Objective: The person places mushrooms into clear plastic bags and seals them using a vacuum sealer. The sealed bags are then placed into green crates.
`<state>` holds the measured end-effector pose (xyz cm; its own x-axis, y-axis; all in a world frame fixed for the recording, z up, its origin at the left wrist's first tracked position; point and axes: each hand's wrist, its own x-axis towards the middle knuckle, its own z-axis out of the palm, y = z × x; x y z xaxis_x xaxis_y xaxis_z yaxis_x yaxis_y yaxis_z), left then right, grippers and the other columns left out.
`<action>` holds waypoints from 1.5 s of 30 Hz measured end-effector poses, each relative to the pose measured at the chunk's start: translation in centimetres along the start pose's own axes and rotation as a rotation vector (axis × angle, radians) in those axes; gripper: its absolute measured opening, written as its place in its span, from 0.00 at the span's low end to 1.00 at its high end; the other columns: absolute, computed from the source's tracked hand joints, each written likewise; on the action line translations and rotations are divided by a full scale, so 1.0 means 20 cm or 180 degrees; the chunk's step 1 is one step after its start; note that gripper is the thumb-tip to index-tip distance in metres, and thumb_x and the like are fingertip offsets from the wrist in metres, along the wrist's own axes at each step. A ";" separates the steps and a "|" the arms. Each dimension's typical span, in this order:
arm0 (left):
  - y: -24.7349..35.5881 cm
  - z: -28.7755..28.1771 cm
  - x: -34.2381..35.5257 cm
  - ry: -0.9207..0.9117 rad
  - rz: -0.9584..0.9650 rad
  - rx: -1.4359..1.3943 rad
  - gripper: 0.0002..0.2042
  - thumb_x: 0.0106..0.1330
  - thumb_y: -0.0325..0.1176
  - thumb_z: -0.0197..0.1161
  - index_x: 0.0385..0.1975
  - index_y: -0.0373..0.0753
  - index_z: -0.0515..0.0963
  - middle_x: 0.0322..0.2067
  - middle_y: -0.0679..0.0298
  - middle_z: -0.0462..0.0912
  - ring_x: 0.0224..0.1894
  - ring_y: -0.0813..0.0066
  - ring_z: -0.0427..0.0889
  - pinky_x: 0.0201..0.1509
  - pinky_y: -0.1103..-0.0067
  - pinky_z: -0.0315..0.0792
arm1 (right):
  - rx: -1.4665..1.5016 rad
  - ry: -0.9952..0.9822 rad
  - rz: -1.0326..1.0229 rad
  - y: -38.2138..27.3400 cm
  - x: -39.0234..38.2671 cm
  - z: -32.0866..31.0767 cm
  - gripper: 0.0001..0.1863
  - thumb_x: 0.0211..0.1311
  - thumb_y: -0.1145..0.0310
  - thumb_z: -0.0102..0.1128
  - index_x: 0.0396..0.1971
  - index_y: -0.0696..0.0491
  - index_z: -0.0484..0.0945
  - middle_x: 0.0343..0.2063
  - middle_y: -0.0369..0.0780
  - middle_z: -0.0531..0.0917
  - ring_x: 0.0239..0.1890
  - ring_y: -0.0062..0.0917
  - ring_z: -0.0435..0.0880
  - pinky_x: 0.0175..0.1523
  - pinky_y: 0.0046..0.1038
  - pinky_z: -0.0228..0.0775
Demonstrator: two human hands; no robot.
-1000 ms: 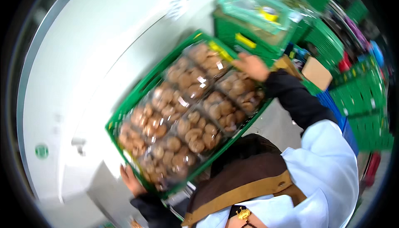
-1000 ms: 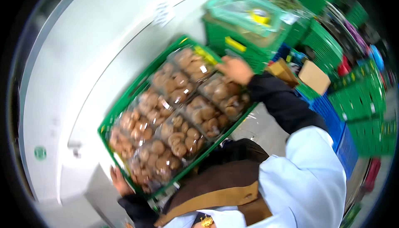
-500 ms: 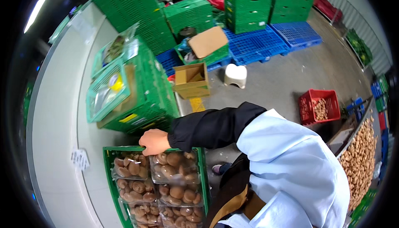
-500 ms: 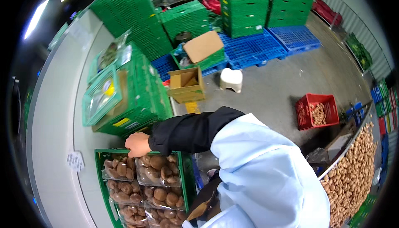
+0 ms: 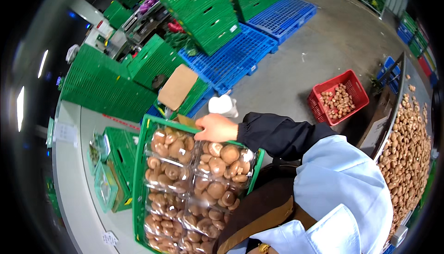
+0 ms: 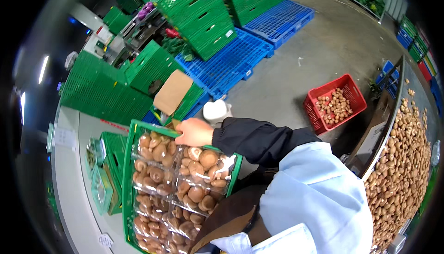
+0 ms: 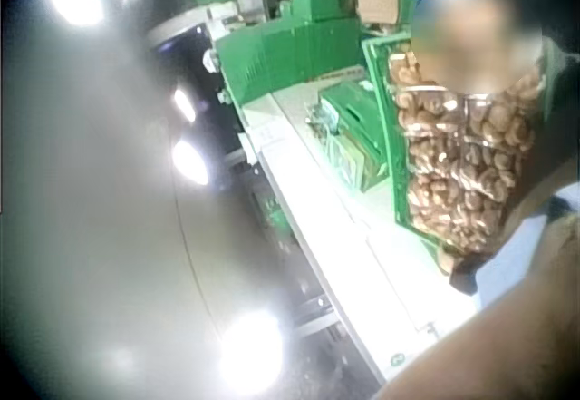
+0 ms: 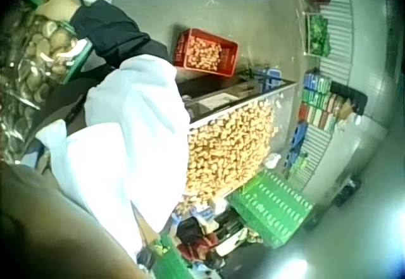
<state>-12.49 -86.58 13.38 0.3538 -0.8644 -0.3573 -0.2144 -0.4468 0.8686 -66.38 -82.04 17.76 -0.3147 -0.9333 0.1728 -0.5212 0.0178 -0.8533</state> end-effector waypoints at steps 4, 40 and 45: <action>0.23 0.41 -0.04 -0.0413 0.0194 0.0034 0.18 0.63 0.35 0.56 0.50 0.34 0.72 0.44 0.60 0.76 0.46 0.71 0.73 0.51 0.74 0.67 | 0.0047 0.0602 0.0434 0.33 -0.12 -0.64 0.18 0.48 0.55 0.60 0.27 0.56 0.80 0.21 0.48 0.79 0.27 0.44 0.80 0.36 0.39 0.71; 1.50 8.36 -2.71 -0.4983 0.1248 0.1521 0.17 0.62 0.40 0.63 0.42 0.31 0.80 0.39 0.65 0.81 0.41 0.80 0.75 0.50 0.80 0.66 | -0.0157 0.5209 0.3394 3.23 -0.65 -4.58 0.20 0.58 0.72 0.60 0.14 0.53 0.58 0.15 0.27 0.59 0.20 0.10 0.54 0.23 0.23 0.44; 1.43 9.06 -2.92 -0.4630 0.0945 0.1891 0.15 0.59 0.47 0.65 0.31 0.39 0.81 0.19 0.71 0.73 0.19 0.83 0.68 0.25 0.83 0.61 | -0.0381 0.5034 0.3794 3.53 -0.44 -5.05 0.19 0.58 0.72 0.59 0.14 0.54 0.58 0.15 0.29 0.58 0.20 0.12 0.55 0.23 0.24 0.45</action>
<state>-204.15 -90.65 -3.16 -0.8175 -0.2521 -0.5179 -0.5450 0.0475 0.8371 -180.63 -36.35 5.68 -0.7463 0.6586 -0.0963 0.4281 0.3643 -0.8271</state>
